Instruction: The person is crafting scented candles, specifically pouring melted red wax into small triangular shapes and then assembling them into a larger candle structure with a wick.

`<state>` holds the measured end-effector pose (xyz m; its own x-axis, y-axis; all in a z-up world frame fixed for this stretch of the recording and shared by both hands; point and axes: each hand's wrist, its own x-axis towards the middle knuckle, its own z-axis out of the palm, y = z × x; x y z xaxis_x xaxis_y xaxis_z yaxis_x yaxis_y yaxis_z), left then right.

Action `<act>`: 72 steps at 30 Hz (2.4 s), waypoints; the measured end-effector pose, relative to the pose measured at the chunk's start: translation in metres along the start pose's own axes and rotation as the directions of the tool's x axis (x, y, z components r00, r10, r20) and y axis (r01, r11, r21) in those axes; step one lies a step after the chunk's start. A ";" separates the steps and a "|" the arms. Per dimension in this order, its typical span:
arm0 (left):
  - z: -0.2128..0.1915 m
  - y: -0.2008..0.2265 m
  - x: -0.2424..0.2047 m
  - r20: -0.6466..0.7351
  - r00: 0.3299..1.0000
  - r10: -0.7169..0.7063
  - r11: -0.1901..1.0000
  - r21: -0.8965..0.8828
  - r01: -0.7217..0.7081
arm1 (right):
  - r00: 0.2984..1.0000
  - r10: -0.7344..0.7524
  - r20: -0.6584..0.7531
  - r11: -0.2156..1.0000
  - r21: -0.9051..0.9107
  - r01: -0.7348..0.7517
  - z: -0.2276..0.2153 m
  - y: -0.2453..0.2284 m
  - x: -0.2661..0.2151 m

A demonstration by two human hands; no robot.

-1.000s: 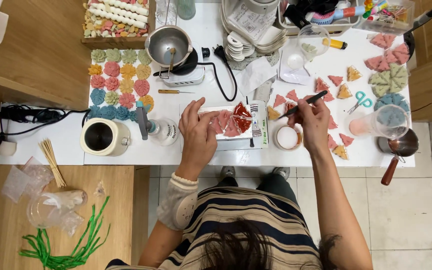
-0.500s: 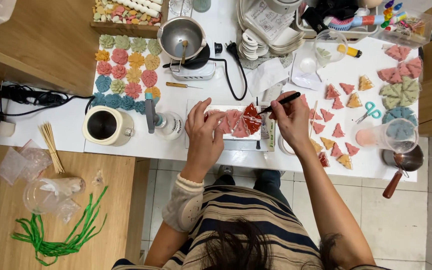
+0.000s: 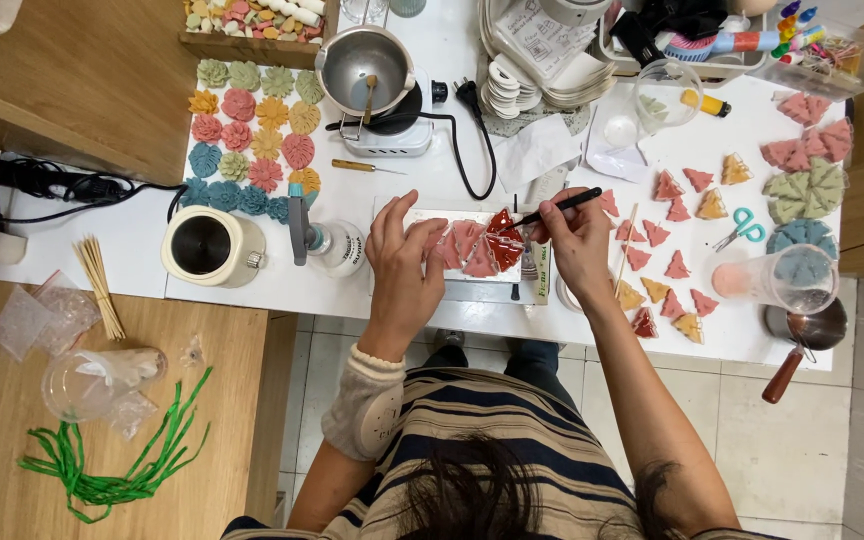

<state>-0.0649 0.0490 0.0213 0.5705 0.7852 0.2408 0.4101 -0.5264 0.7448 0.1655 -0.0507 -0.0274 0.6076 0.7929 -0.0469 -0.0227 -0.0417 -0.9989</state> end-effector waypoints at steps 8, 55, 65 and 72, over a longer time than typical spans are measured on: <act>0.001 0.001 0.005 0.010 1.000 0.019 1.000 0.011 -0.019 | 0.998 0.000 -0.069 1.000 -0.026 -0.002 0.000 -0.009 0.001; -0.040 -0.011 -0.019 -0.092 0.996 0.006 1.000 0.014 -0.005 | 0.897 -0.006 -0.443 1.000 -0.019 -0.003 -0.071 0.023 -0.094; -0.028 0.005 -0.009 -0.054 0.997 0.050 0.998 -0.035 -0.052 | 0.912 0.012 -0.410 0.990 0.135 0.048 -0.017 0.076 -0.078; -0.030 0.011 -0.014 -0.046 0.998 0.038 0.998 -0.053 -0.040 | 0.866 0.049 -0.497 0.988 -0.104 -0.116 0.003 0.076 -0.059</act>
<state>-0.0901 0.0424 0.0449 0.5526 0.7787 0.2970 0.3482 -0.5395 0.7666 0.1252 -0.0988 -0.1011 0.9198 0.3828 -0.0864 -0.0105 -0.1961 -0.9805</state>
